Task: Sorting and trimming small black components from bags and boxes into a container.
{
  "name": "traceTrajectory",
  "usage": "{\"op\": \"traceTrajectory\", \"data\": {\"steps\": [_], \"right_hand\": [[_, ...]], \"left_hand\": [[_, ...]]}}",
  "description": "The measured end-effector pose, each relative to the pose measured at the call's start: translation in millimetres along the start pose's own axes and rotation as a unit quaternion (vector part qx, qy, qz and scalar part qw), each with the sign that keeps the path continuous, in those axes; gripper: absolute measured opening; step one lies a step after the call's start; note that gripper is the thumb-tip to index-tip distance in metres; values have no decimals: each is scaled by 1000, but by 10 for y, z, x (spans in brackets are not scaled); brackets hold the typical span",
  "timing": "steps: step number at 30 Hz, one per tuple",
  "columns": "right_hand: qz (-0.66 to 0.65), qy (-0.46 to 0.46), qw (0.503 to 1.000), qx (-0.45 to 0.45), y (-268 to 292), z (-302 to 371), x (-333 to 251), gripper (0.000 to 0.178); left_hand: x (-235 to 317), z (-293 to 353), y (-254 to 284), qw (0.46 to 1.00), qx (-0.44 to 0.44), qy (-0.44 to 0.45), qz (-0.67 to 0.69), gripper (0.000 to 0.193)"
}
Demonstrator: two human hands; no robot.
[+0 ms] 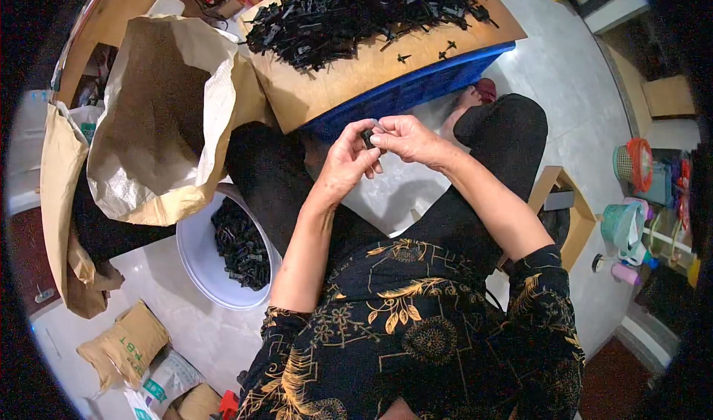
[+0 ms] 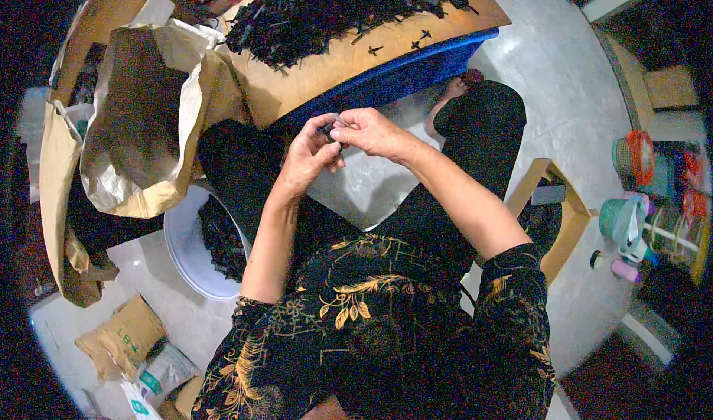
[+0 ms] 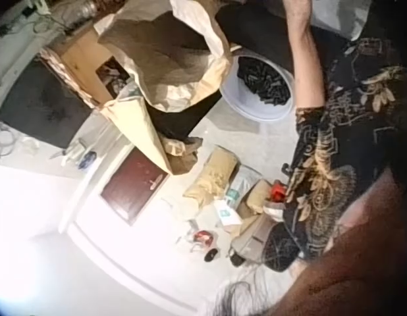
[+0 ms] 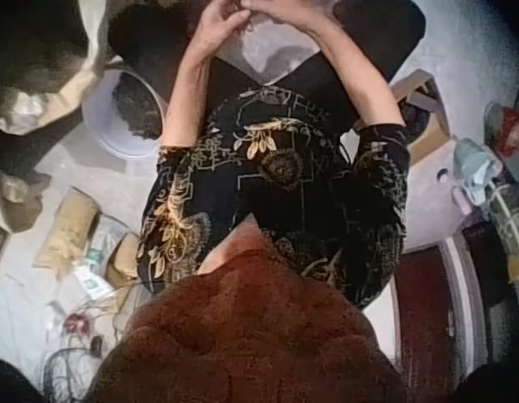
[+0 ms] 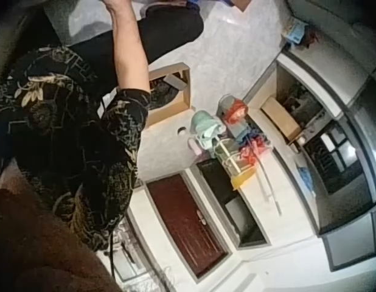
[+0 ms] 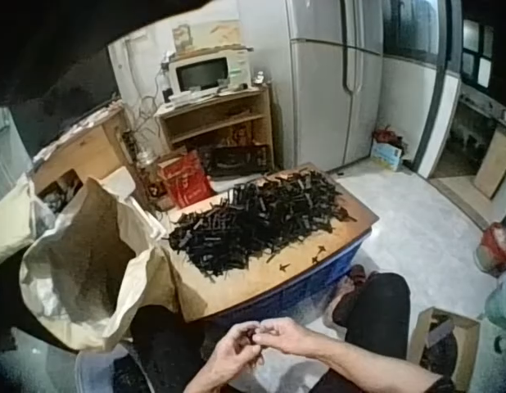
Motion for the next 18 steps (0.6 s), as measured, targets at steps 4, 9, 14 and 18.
{"op": "traceTrajectory", "data": {"steps": [4,9,14,18], "right_hand": [[-49,49,998,2,-65,6,-40,18],[38,77,996,19,-85,53,-153,26],[120,143,981,55,-45,-7,-141,26],[129,135,980,68,-72,-43,-97,22]], "left_hand": [[-73,-37,32,1000,25,-11,-15,34],[-122,-107,135,999,52,-8,11,26],[-151,-146,130,998,69,6,10,20],[-193,-169,198,995,96,-13,-38,18]]}}
Point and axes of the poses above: each hand's wrist, its own z-axis away from the middle knuckle, its own y-axis out of the back of the hand, x = y × z, the point moved 10 cm from there along -z, towards the middle knuckle, and after that the axes turned 14 degrees about x, right-handed, at the moved point
